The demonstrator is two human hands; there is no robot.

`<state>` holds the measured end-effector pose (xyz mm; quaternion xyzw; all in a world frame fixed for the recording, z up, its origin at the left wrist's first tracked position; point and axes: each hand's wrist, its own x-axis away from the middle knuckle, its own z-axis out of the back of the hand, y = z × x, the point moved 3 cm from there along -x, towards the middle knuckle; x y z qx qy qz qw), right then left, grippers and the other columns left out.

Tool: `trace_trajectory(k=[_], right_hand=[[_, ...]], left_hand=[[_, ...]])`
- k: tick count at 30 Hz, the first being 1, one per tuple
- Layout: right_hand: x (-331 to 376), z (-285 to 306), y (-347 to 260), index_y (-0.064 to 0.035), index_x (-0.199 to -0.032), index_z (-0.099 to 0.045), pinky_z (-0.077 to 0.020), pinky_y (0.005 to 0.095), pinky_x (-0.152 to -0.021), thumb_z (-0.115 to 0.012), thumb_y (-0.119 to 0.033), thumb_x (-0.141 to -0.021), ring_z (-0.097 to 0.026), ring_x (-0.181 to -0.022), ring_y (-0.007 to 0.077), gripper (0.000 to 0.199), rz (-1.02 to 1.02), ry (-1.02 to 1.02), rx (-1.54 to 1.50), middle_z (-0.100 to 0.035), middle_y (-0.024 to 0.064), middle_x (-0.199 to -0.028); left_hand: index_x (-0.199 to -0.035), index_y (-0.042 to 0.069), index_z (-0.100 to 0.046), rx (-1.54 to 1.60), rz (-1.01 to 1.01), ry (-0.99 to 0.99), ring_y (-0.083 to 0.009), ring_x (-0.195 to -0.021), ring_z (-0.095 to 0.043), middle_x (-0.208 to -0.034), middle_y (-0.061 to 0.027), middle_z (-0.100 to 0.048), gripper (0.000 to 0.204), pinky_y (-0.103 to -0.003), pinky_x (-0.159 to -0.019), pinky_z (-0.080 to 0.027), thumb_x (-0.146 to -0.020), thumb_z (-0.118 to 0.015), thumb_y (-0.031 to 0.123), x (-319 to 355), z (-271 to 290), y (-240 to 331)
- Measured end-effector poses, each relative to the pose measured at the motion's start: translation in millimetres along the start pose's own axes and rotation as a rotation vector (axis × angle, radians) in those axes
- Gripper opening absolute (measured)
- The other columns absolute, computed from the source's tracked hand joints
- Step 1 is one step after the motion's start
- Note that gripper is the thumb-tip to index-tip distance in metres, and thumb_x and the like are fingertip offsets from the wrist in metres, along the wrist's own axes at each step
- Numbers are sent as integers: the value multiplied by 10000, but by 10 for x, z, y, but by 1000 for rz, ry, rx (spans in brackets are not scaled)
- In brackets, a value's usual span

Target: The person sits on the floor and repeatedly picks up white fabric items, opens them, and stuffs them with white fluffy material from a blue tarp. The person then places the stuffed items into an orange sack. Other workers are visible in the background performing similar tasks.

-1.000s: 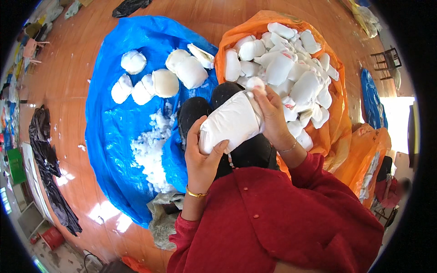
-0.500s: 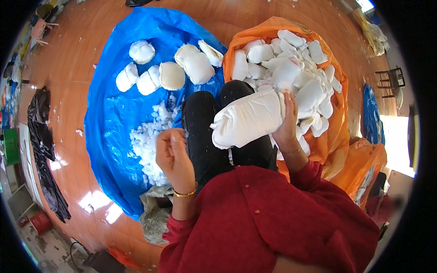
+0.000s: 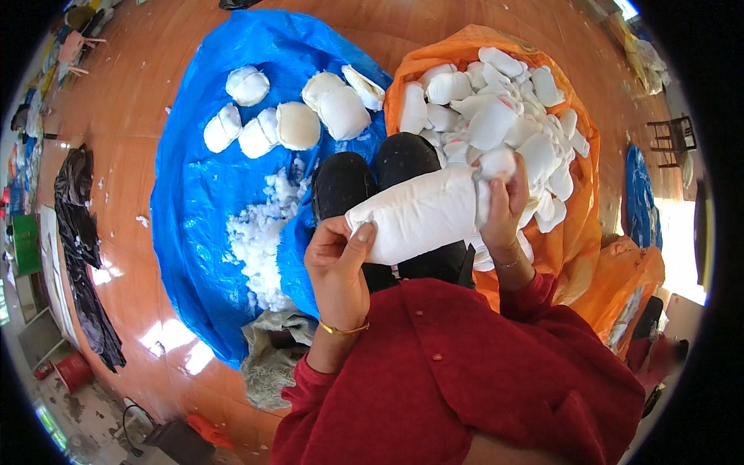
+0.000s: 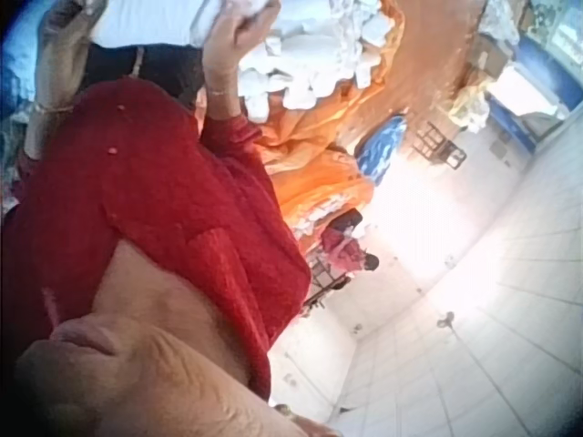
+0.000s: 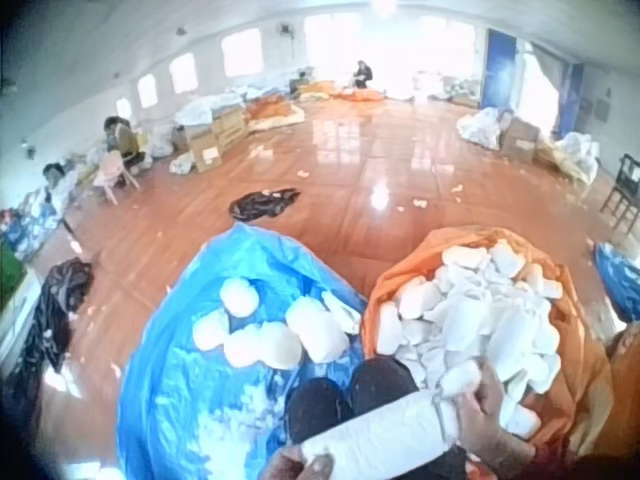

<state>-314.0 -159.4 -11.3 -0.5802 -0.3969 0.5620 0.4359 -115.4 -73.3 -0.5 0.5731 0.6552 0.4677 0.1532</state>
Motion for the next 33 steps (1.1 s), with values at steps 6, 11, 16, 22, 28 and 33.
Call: trace_trajectory(k=[6, 11, 16, 22, 28, 33], right_hand=[[180, -141, 291, -54, -1055, -539, -485, 248, -705, -467, -236, -962, -587, -803, 92, 217, -429, 149, -483, -604, 30, -927], [210, -150, 516, -67, -1058, -542, -491, 264, -740, -455, -263, -967, -598, -842, 109, 232, -665, 217, -633, -608, 21, -934], [319, -156, 690, -76, -1059, -540, -470, 262, -791, -451, -256, -966, -577, -906, 109, 221, -662, 180, -596, -595, 21, -985], [313, 14, 691, -26, -983, -502, -380, 240, -779, -477, -152, -920, -433, -859, 90, 144, -357, 239, 9, -475, 12, -899], [208, -80, 511, -13, -898, -514, -423, 268, -564, -559, -76, -798, -501, -648, 112, 126, -223, 36, 250, -546, 45, -735], [352, -65, 593, -2, -943, -499, -439, 262, -665, -558, -72, -820, -503, -747, 120, 153, -323, 59, 123, -538, 64, -820]], left_hand=[[-884, 7, -554, 92, -82, -173, -73, -782, -561, -866, -47, -613, 99, -206, -747, -442, -924, -491, 72, 47, -50, 99], [-1198, -32, -479, -362, -188, -226, -125, -999, -549, -1086, -67, -574, 435, -261, -863, -441, -824, -662, 95, 40, -71, 91], [-1130, -6, -525, -689, -182, -45, -96, -801, -537, -994, -60, -586, 470, -233, -704, -466, -727, -755, 70, -12, -44, -5], [-1024, 13, -584, -287, 239, -182, -72, -762, -528, -864, 0, -593, 258, -218, -676, -456, -831, -679, 156, -130, 271, -378], [-1100, -15, -591, -280, 252, -145, -153, -939, -580, -1010, -85, -631, 369, -275, -832, -459, -824, -650, 222, -220, 335, -386], [-989, -24, -626, -490, -31, 15, -174, -807, -604, -856, -105, -653, 343, -304, -743, -483, -688, -688, 130, -111, 134, -154]])
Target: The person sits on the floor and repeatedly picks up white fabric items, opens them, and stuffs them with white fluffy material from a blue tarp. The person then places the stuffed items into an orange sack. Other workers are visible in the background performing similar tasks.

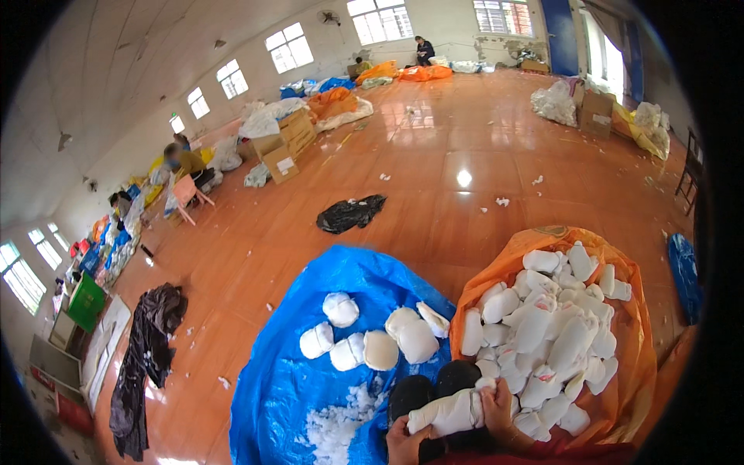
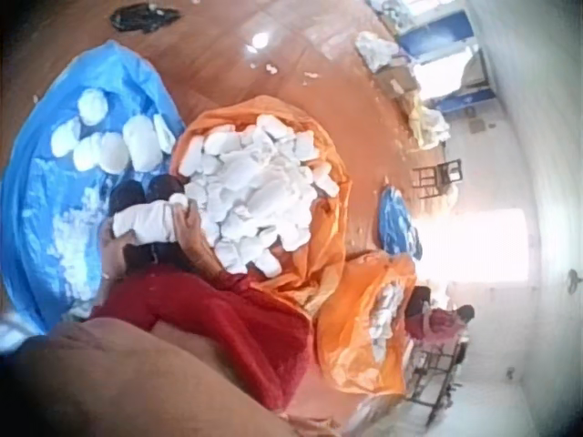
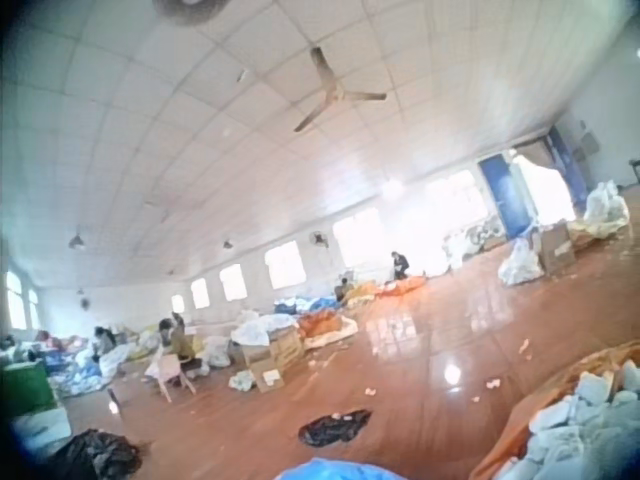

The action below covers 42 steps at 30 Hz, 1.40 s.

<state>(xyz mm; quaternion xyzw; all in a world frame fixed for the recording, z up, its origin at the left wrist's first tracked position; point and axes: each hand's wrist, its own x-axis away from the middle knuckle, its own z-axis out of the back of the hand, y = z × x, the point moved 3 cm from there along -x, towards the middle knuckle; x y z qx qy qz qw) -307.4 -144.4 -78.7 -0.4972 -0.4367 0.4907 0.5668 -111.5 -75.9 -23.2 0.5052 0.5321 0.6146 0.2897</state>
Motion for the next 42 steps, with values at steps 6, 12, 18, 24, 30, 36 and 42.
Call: trace_trajectory(k=[6, 12, 18, 24, 30, 36, 42], right_hand=[[97, 34, 541, -33, -1045, -455, -416, 233, -725, -476, -84, -907, -477, -802, 94, 149, -92, -14, -147, -512, 31, -895], [605, -76, 499, -23, -1122, -432, -441, 269, -798, -496, -142, -924, -526, -881, 140, 241, -55, 20, 77, -538, 58, -941], [408, 324, -170, 14, -1206, -429, -466, 308, -862, -591, -267, -893, -591, -990, 224, 450, 136, -721, 176, -588, 146, -1079], [312, 197, -569, -13, -1198, -483, -465, 249, -752, -617, -265, -879, -570, -855, 134, 427, -211, -1158, -159, -612, 70, -1004], [477, 253, -274, -37, -1186, -544, -461, 216, -789, -618, -252, -886, -573, -912, 100, 378, -597, -894, -368, -609, 38, -1070], [525, 158, -237, -42, -1220, -525, -463, 206, -802, -599, -239, -899, -585, -913, 92, 384, -644, -955, -497, -620, 35, -1074], [542, 62, -136, -47, -1113, -586, -476, 245, -735, -638, -191, -868, -570, -838, 89, 290, -446, -1025, -681, -627, -7, -962]], left_hand=[[-982, -26, -623, -39, 20, -54, -141, -774, -570, -846, -67, -642, 338, -298, -701, -474, -724, -712, 174, -35, -12, -93], [-970, -7, -626, -624, -139, -177, -183, -766, -583, -881, -96, -640, 281, -321, -688, -475, -861, -604, 250, -277, 433, -721], [-861, 137, -657, -1184, -757, -317, -294, -710, -605, -854, -97, -611, 146, -400, -592, -487, -818, -608, 267, 6, 132, -107], [-1038, 151, -620, -1364, -670, -666, -253, -756, -620, -919, -75, -624, 237, -376, -633, -492, -848, -535, 265, 215, -702, 345], [-1052, 60, -594, -1046, -592, -635, -352, -813, -570, -883, -158, -614, 496, -434, -680, -459, -679, -719, 363, 184, -450, 431], [-802, 33, -623, -1054, -649, -719, -341, -756, -557, -817, -155, -612, 404, -421, -664, -435, -682, -698, 411, 88, -175, 326], [-762, 79, -607, -1280, -739, -834, -327, -660, -580, -739, -120, -604, 352, -439, -597, -437, -793, -587, 430, 66, -88, 170]])
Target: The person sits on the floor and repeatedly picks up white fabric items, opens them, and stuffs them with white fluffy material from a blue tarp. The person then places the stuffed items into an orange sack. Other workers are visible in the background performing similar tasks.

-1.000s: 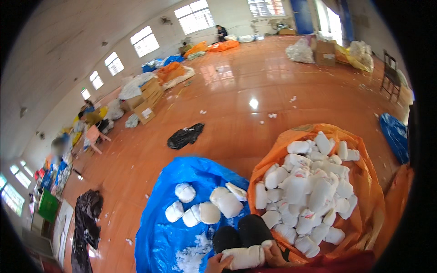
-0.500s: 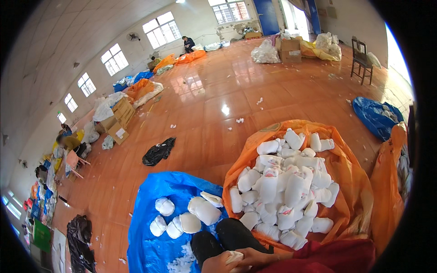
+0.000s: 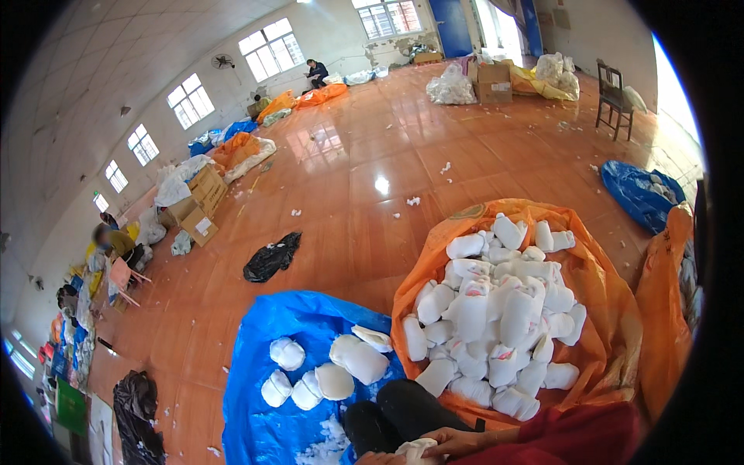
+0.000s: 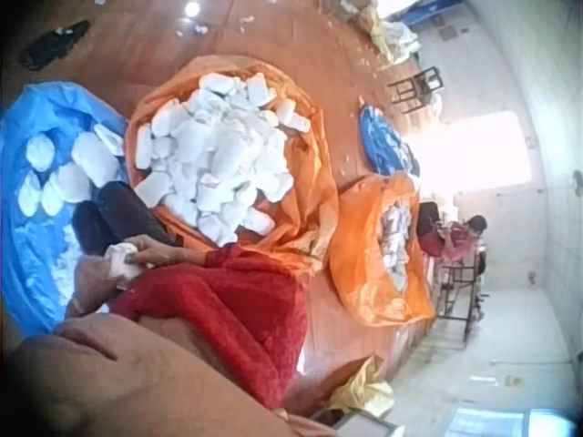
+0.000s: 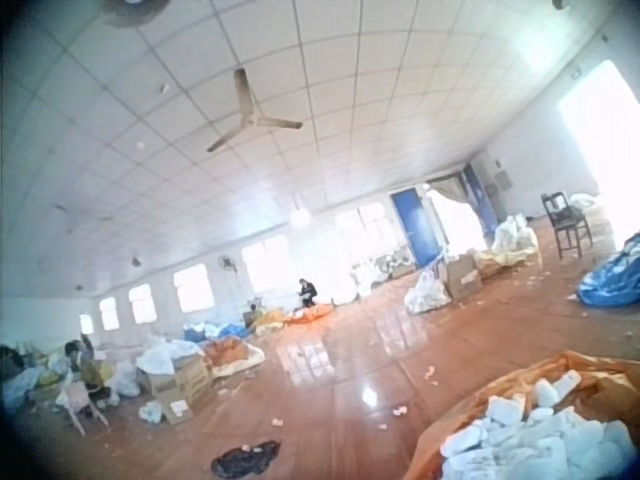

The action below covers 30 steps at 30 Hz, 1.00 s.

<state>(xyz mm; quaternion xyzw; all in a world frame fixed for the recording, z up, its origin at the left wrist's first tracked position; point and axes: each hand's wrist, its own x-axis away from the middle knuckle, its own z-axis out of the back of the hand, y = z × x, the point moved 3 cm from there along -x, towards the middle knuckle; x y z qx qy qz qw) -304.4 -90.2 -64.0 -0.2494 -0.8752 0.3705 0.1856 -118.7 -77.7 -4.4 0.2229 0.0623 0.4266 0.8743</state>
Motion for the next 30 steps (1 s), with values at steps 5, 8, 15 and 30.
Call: trace_trajectory(k=[5, 8, 15, 30], right_hand=[[-235, 257, -124, -10, -1323, -389, -394, 299, -967, -648, -412, -833, -498, -1135, 185, 685, -203, -149, 255, -525, 115, -1228], [-475, 85, -300, -18, -1308, -421, -410, 303, -963, -663, -451, -807, -522, -1114, 194, 706, -319, -189, 449, -550, 124, -1202], [-409, 108, -352, -43, -1252, -486, -439, 280, -901, -627, -364, -854, -549, -1044, 178, 530, -267, 127, 129, -577, 94, -1150], [-386, 200, -542, -11, -1177, -527, -448, 306, -883, -526, -431, -904, -585, -1012, 242, 501, -154, 182, 787, -604, 155, -1092]], left_hand=[[-900, 80, -604, 150, 100, -33, -349, -660, -600, -772, -140, -615, 412, -448, -560, -453, -824, -548, 481, -66, 24, -158], [-995, 73, -607, 212, 60, -73, -340, -710, -614, -840, -151, -628, 446, -429, -598, -474, -809, -580, 478, -92, 136, -223], [-1250, 45, -454, 953, 444, 559, -196, -909, -567, -1037, -112, -582, 648, -295, -746, -484, -692, -765, 154, -59, 57, -233], [-888, 51, -611, 568, 541, 338, -383, -736, -597, -794, -181, -619, 219, -426, -645, -475, -808, -623, 255, -509, 156, 149]])
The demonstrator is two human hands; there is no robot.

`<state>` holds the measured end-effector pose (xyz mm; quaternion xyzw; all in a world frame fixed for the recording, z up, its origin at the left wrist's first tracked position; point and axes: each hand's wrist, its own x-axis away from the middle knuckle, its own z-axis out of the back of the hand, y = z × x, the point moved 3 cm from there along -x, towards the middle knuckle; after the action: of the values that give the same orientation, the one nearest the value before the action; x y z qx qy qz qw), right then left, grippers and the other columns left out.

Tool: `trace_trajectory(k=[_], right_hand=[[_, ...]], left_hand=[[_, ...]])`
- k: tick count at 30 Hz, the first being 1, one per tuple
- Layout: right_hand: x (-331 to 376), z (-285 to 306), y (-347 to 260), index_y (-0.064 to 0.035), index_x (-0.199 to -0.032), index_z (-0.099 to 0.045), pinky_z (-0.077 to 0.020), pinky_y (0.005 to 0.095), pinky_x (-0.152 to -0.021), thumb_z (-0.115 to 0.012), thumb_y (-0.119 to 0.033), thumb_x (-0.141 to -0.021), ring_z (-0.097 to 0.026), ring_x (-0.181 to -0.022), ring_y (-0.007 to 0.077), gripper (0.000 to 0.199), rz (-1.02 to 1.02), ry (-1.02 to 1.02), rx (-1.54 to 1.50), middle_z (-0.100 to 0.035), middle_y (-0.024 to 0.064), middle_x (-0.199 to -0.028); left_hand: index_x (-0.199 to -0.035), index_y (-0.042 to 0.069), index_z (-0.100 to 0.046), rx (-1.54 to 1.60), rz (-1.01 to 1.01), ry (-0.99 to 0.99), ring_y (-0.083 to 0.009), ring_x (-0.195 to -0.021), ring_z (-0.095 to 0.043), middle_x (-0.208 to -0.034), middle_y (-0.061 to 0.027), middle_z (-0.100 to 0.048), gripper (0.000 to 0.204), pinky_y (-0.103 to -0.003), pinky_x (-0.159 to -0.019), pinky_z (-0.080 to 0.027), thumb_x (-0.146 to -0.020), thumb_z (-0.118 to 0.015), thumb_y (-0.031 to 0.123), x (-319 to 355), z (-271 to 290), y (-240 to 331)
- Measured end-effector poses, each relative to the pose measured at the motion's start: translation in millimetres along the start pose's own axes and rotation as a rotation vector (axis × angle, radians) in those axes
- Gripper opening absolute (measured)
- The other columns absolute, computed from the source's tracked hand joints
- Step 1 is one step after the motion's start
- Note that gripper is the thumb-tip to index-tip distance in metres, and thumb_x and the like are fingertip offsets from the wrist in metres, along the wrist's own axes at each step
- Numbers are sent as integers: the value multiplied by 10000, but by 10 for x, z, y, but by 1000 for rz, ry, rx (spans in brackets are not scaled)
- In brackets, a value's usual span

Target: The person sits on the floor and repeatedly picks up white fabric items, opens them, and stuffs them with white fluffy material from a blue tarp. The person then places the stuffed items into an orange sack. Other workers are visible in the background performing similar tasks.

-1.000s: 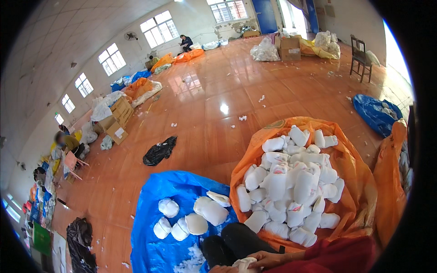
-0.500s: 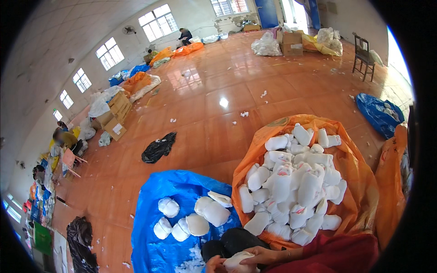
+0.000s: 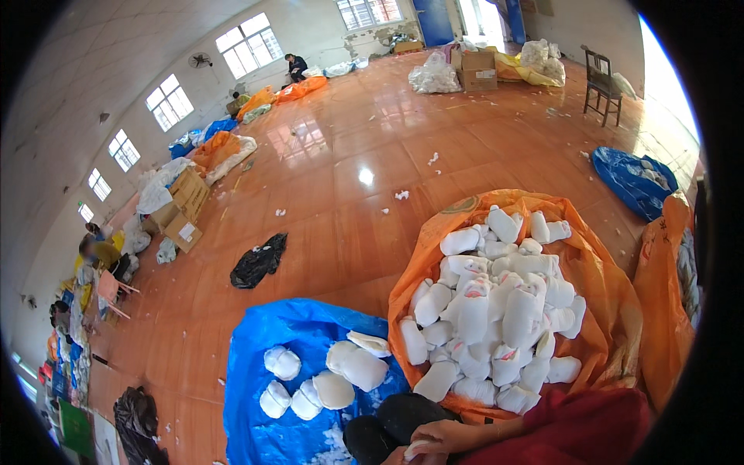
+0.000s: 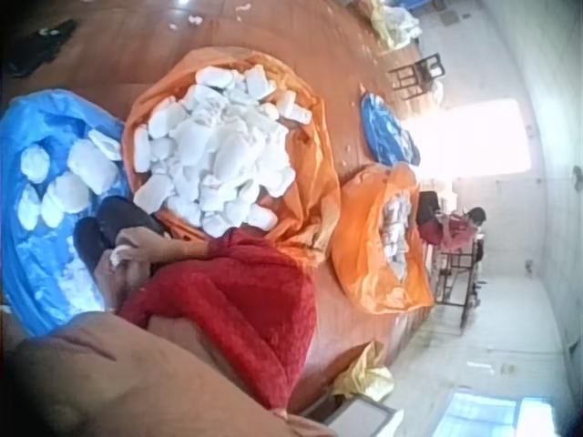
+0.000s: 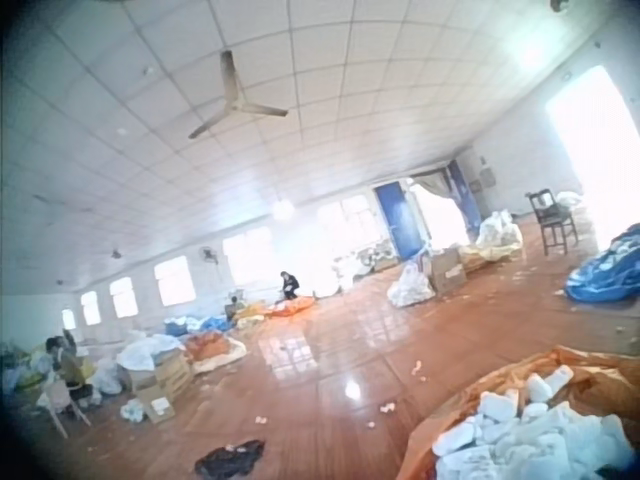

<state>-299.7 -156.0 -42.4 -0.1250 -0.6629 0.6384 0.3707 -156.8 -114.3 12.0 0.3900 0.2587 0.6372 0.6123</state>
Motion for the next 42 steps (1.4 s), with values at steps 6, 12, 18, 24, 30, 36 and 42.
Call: trace_trajectory(k=[6, 12, 18, 24, 30, 36, 42], right_hand=[[43, -137, 56, 6, -914, -564, -482, 344, -722, -517, -278, -903, -614, -822, 258, 288, 41, 397, -21, -636, 154, -877], [-82, -241, 149, -1, -931, -553, -481, 329, -708, -537, -262, -909, -606, -816, 276, 262, 195, 557, 15, -618, 152, -855], [-160, -264, -181, -11, -915, -564, -479, 324, -719, -528, -372, -904, -613, -832, 293, 364, 4, 248, 281, -617, 166, -852], [-192, -318, -28, -5, -740, -543, -451, 414, -586, -533, -393, -895, -602, -689, 373, 418, 32, 486, 370, -610, 208, -737], [-296, -190, 140, 13, -743, -549, -438, 356, -533, -580, -336, -886, -575, -577, 260, 378, -41, 674, 146, -571, 173, -632], [-301, -239, 133, 17, -745, -550, -431, 349, -534, -604, -325, -871, -568, -585, 242, 368, 2, 763, 27, -571, 169, -652], [-211, -131, 229, -5, -727, -526, -449, 378, -545, -596, -336, -862, -590, -622, 303, 364, 65, 767, 383, -568, 168, -655]], left_hand=[[-962, 45, -598, 37, 26, 34, -390, -783, -600, -844, -189, -630, 285, -420, -690, -487, -860, -588, 312, 13, -89, -256], [-924, 27, -597, 64, 59, -143, -387, -725, -566, -813, -226, -594, 304, -413, -654, -461, -879, -568, 326, 37, -106, -752], [-881, 61, -616, 87, -25, 4, -414, -681, -571, -755, -223, -598, 263, -424, -595, -467, -869, -572, 320, 134, -64, -514], [-1010, 82, -601, -58, -61, -115, -420, -786, -604, -869, -219, -634, 370, -470, -638, -483, -852, -562, 414, 143, -47, -778], [-1052, 71, -589, 46, 119, -145, -400, -829, -619, -880, -210, -644, 483, -452, -704, -487, -768, -651, 456, 290, 232, -738], [-981, 50, -604, 128, 82, -123, -380, -790, -618, -839, -202, -639, 434, -426, -686, -478, -764, -659, 421, 191, 146, -1050], [-940, 48, -608, 101, 91, -165, -381, -763, -607, -810, -197, -631, 404, -417, -661, -469, -767, -658, 410, 123, 108, -969]])
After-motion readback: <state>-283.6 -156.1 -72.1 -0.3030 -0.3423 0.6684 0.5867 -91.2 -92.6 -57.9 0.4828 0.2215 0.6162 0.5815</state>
